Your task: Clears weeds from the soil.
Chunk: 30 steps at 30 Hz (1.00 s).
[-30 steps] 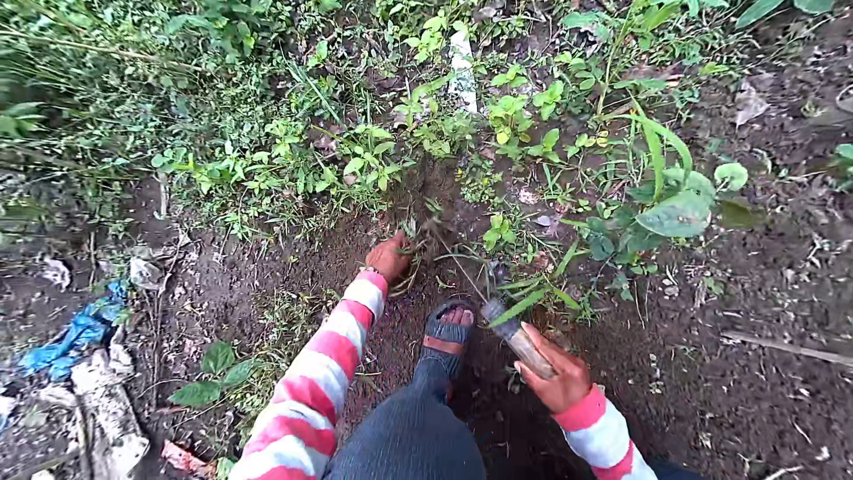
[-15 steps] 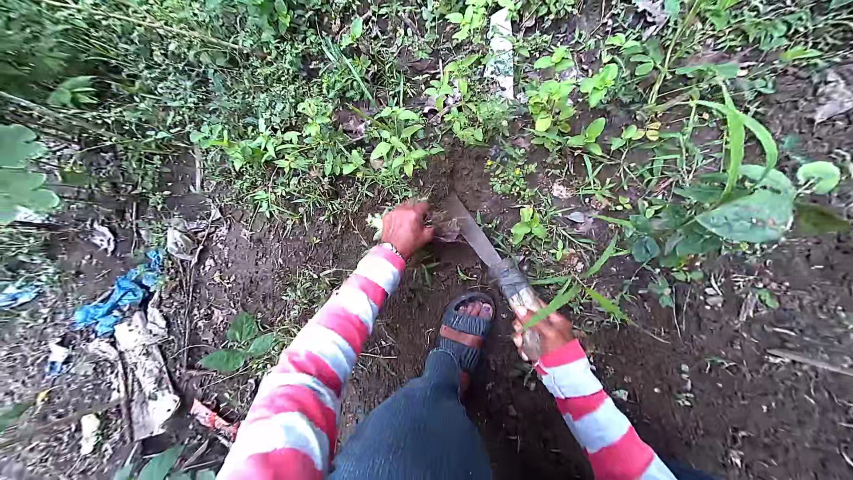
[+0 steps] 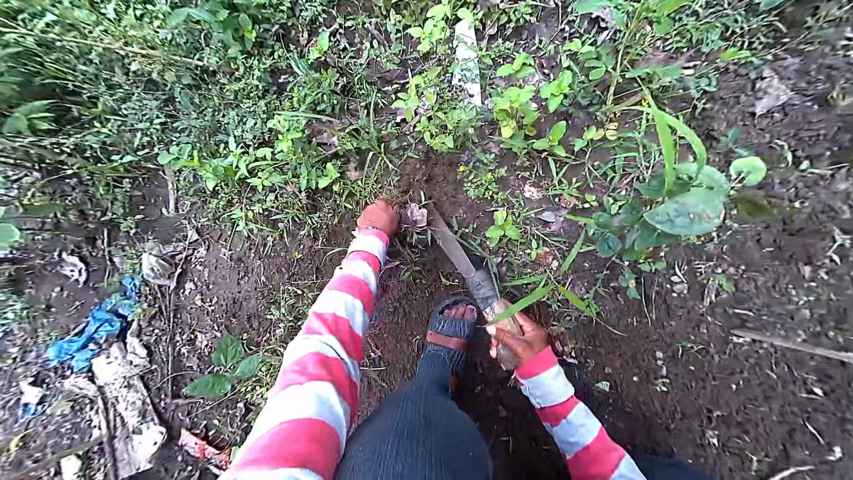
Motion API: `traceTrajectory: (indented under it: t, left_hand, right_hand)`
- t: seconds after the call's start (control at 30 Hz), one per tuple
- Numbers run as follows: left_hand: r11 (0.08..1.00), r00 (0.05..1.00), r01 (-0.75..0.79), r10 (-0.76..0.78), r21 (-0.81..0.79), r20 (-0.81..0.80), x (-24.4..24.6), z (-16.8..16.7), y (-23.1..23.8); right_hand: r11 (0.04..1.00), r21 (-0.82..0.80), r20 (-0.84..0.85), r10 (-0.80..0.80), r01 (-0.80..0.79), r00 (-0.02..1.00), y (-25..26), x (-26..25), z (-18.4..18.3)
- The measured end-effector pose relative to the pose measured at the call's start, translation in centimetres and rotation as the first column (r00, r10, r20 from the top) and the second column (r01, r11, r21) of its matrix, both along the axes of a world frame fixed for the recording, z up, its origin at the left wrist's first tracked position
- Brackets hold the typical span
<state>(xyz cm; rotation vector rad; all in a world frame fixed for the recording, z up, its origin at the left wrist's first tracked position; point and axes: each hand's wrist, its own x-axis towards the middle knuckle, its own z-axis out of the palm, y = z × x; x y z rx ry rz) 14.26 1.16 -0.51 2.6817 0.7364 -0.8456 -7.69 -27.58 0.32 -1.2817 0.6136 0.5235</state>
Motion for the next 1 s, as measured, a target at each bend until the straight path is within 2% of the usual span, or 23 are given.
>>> traceTrajectory:
  t: [0.07,0.13,0.2,0.27,0.3,0.37,0.4,0.43,0.47,0.5,0.53,0.57,0.6,0.63,0.67,0.7,0.73,0.77,0.8,0.83,0.87,0.93,1.0]
  left_hand:
    - [0.999,1.000,-0.011,0.011,-0.036,0.008,-0.1,0.0,0.2]
    - [0.998,0.999,0.033,-0.033,-0.051,0.012,-1.0,0.2,0.4]
    - [0.994,0.996,0.090,-0.088,-0.064,0.029,-3.8,-0.1,0.0]
    - [0.984,0.988,0.148,-0.151,-0.102,-0.021,-8.6,-1.6,-0.2]
    - [0.975,0.972,0.177,-0.195,-0.132,-0.134,-10.5,-2.1,-0.1]
    - [0.954,0.909,0.229,-0.281,-0.194,-0.308,-12.7,-1.6,0.6]
    - [0.950,0.915,0.227,-0.283,-0.214,-0.288,-13.1,-0.9,1.5]
    - [0.957,0.955,0.174,-0.222,-0.233,-0.198,-13.0,0.0,2.6]
    - [0.959,0.994,0.087,-0.101,-0.269,-0.039,-12.7,1.1,3.9]
    - [0.939,0.986,-0.012,0.069,-0.344,0.155,-12.0,2.1,4.9]
    - [0.880,0.901,-0.112,0.286,-0.462,0.326,-11.2,3.4,5.4]
    - [0.780,0.752,-0.182,0.503,-0.599,0.427,-10.3,4.5,5.3]
    - [0.687,0.596,-0.194,0.650,-0.701,0.472,-9.4,5.3,5.0]
    - [0.662,0.515,-0.189,0.695,-0.725,0.501,-9.0,5.7,4.8]
    - [0.742,0.567,-0.175,0.614,-0.647,0.550,-9.4,5.3,4.9]
    - [0.875,0.736,-0.118,0.395,-0.470,0.550,-10.4,4.4,5.3]
    - [0.972,0.887,0.042,0.069,-0.231,0.456,-11.4,2.6,5.8]
    - [0.974,0.931,0.225,-0.209,-0.018,0.299,-12.2,0.6,6.2]
    - [0.941,0.942,0.333,-0.335,0.060,0.034,-12.1,0.4,5.6]
    - [0.933,0.929,0.355,-0.343,0.066,-0.140,-11.6,0.9,4.9]
    - [0.946,0.936,0.318,-0.302,0.064,-0.182,-11.1,1.6,4.5]
    - [0.972,0.972,0.225,-0.218,0.066,-0.090,-10.3,2.1,4.3]
    - [0.983,0.984,0.180,-0.180,0.037,-0.016,-9.5,0.7,4.3]
  right_hand:
    - [0.984,-0.156,0.078,0.100,-0.087,0.992,0.2,-1.2,0.8]
    - [0.921,-0.322,0.134,0.274,-0.220,0.952,-1.0,-2.5,1.7]
    - [0.854,-0.439,0.173,0.384,-0.277,0.907,-2.6,-4.1,2.2]
    - [0.844,-0.471,0.182,0.376,-0.255,0.909,-3.8,-5.6,2.6]
    - [0.862,-0.453,0.174,0.336,-0.228,0.926,-4.2,-6.0,2.6]
    - [0.913,-0.368,0.129,0.235,-0.174,0.963,-4.9,-6.7,1.9]
    - [0.932,-0.327,0.106,0.200,-0.156,0.974,-5.1,-6.9,1.5]
    - [0.943,-0.300,0.087,0.180,-0.147,0.980,-5.2,-7.1,1.2]
    - [0.950,-0.279,0.073,0.166,-0.140,0.983,-5.1,-7.1,1.1]
    - [0.955,-0.262,0.061,0.157,-0.136,0.986,-5.0,-7.1,1.0]
    - [0.961,-0.244,0.053,0.150,-0.133,0.987,-4.8,-7.0,1.0]
    - [0.965,-0.228,0.046,0.147,-0.133,0.988,-4.7,-6.9,1.0]
    - [0.967,-0.217,0.040,0.143,-0.131,0.989,-4.7,-6.8,0.9]
    - [0.969,-0.208,0.031,0.141,-0.132,0.989,-4.7,-6.7,1.0]
    - [0.971,-0.201,0.024,0.138,-0.131,0.990,-4.7,-6.7,1.0]
    - [0.973,-0.195,0.023,0.135,-0.128,0.991,-4.7,-6.7,1.0]
    - [0.974,-0.190,0.022,0.132,-0.126,0.991,-4.7,-6.6,1.1]
    - [0.975,-0.186,0.024,0.130,-0.123,0.991,-4.8,-6.6,1.1]
    - [0.976,-0.183,0.028,0.128,-0.121,0.991,-4.9,-6.6,1.0]
    - [0.976,-0.182,0.030,0.128,-0.121,0.991,-5.0,-6.7,1.0]
    - [0.977,-0.177,0.025,0.129,-0.122,0.991,-5.0,-6.8,0.9]
    - [0.979,-0.166,0.020,0.126,-0.121,0.992,-5.1,-6.9,0.8]
    - [0.982,-0.151,0.008,0.117,-0.114,0.993,-5.1,-6.9,0.5]
